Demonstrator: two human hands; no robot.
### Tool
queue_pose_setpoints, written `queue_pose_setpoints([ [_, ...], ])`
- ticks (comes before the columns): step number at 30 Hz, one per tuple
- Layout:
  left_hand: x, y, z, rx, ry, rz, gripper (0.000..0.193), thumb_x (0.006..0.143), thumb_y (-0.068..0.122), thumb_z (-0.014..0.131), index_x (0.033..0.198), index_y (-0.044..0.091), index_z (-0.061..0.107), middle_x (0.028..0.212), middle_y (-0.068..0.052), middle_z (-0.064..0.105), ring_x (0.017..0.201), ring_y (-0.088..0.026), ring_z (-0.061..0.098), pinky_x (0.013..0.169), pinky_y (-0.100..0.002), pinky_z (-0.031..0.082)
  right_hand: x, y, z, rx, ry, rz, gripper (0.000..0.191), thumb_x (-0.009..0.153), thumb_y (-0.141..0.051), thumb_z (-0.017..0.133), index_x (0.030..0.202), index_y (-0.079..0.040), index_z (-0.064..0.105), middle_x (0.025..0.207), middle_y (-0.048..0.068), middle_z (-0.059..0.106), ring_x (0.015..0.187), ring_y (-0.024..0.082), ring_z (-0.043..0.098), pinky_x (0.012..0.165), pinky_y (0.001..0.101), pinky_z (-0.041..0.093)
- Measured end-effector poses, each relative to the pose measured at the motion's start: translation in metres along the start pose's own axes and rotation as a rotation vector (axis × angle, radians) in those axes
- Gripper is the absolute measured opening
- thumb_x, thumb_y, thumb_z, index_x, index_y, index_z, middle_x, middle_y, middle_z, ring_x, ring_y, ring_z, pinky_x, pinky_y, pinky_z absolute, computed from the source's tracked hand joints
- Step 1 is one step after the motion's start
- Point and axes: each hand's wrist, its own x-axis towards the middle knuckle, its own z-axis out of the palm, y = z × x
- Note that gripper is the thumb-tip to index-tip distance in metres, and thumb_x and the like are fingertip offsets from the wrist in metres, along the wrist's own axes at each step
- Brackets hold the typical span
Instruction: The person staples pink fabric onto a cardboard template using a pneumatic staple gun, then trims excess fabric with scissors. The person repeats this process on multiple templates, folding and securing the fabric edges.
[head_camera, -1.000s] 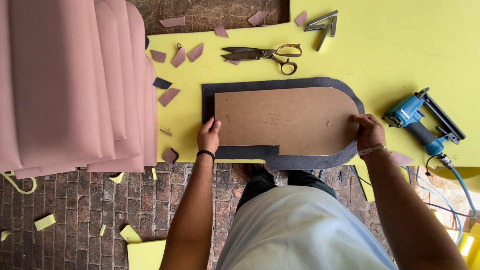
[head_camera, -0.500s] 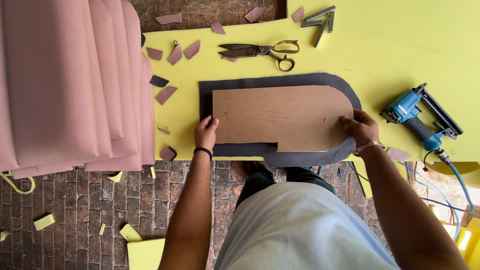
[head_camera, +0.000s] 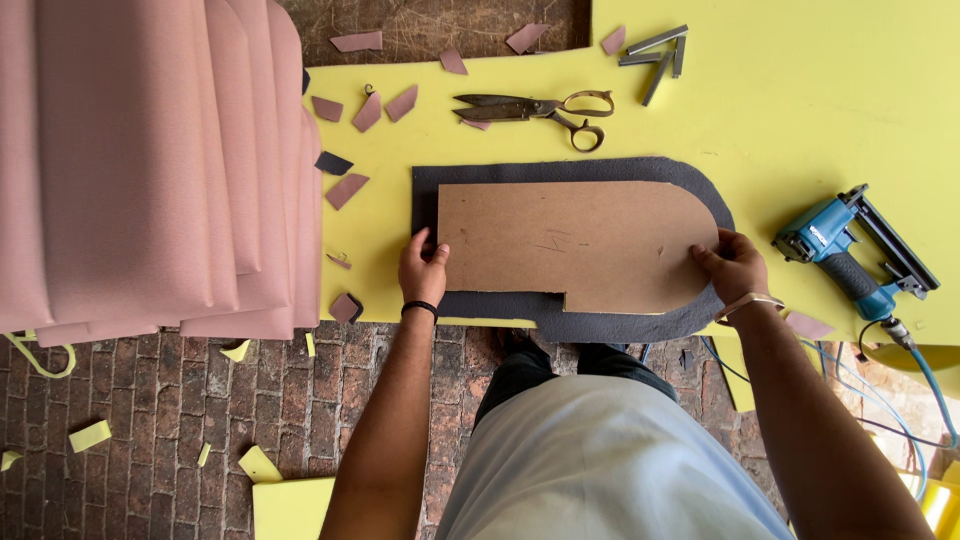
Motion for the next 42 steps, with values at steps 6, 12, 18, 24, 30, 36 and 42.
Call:
queue_pose_setpoints([
  [6, 0.009, 0.015, -0.020, 0.419, 0.159, -0.080, 0.048, 0.099, 0.037, 0.065, 0.140, 0.013, 0.055, 0.139, -0.016, 0.050, 0.130, -0.036, 0.046, 0.104, -0.057, 0.039, -0.004, -0.012, 0.002, -0.484, 0.055, -0.109, 0.068, 0.089, -0.010, 0.077, 0.151, -0.021, 0.050, 0.128, 0.014, 0.063, 0.106, 0.024, 0.066, 0.090, 0.0371, 0.058],
  [12, 0.022, 0.022, -0.027, 0.461, 0.023, -0.099, 0.040, 0.091, 0.034, 0.073, 0.126, 0.017, 0.064, 0.131, -0.010, 0.057, 0.131, -0.032, 0.050, 0.109, -0.050, 0.043, 0.003, -0.011, -0.003, -0.421, -0.008, -0.060, 0.066, 0.092, -0.013, 0.074, 0.152, -0.026, 0.051, 0.124, 0.009, 0.069, 0.110, 0.022, 0.066, 0.095, 0.0398, 0.056],
  [18, 0.047, 0.015, -0.032, -0.005, 0.131, -0.033, 0.038, 0.083, 0.019, 0.078, 0.116, 0.005, 0.065, 0.103, -0.013, 0.074, 0.098, -0.030, 0.071, 0.091, -0.042, 0.055, 0.006, -0.016, -0.004, -0.441, -0.012, -0.076, 0.065, 0.090, -0.013, 0.075, 0.150, -0.028, 0.054, 0.124, 0.009, 0.070, 0.110, 0.023, 0.067, 0.095, 0.0396, 0.056],
  [24, 0.053, 0.033, -0.042, -0.469, -0.169, -0.183, 0.025, 0.092, 0.009, 0.071, 0.116, 0.004, 0.074, 0.102, -0.005, 0.075, 0.086, -0.017, 0.067, 0.078, -0.035, 0.057, 0.013, -0.013, 0.003, -0.693, 0.145, -0.201, 0.067, 0.082, -0.020, 0.083, 0.145, -0.029, 0.061, 0.117, 0.016, 0.068, 0.103, 0.030, 0.068, 0.092, 0.0450, 0.055],
  [30, 0.059, 0.139, -0.108, -0.722, -0.523, 0.394, 0.028, 0.089, 0.009, 0.077, 0.116, 0.000, 0.074, 0.103, -0.002, 0.077, 0.090, -0.009, 0.071, 0.083, -0.027, 0.059, 0.016, -0.020, 0.028, -0.607, -0.016, -0.054, 0.054, 0.088, -0.032, 0.068, 0.142, -0.031, 0.063, 0.108, 0.017, 0.078, 0.095, 0.036, 0.075, 0.086, 0.0469, 0.058],
  [36, 0.031, 0.283, -0.144, -0.419, -0.526, 0.568, 0.022, 0.094, 0.018, 0.072, 0.113, 0.008, 0.078, 0.095, -0.003, 0.080, 0.079, -0.008, 0.072, 0.072, -0.026, 0.060, -0.025, -0.088, 0.094, -0.992, -0.299, -0.149, 0.042, 0.099, -0.048, 0.058, 0.126, -0.020, 0.072, 0.110, 0.014, 0.077, 0.100, 0.035, 0.072, 0.091, 0.0447, 0.057],
  [42, -0.052, 0.323, -0.126, -0.480, -0.454, 0.883, 0.015, 0.095, 0.013, 0.071, 0.105, 0.004, 0.078, 0.097, -0.003, 0.080, 0.089, -0.007, 0.072, 0.081, -0.024, 0.059, -0.057, -0.252, 0.050, 0.378, -0.418, -0.120, 0.049, 0.096, -0.045, 0.051, 0.112, -0.004, 0.071, 0.085, 0.013, 0.075, 0.072, 0.023, 0.071, 0.056, 0.0345, 0.055],
])
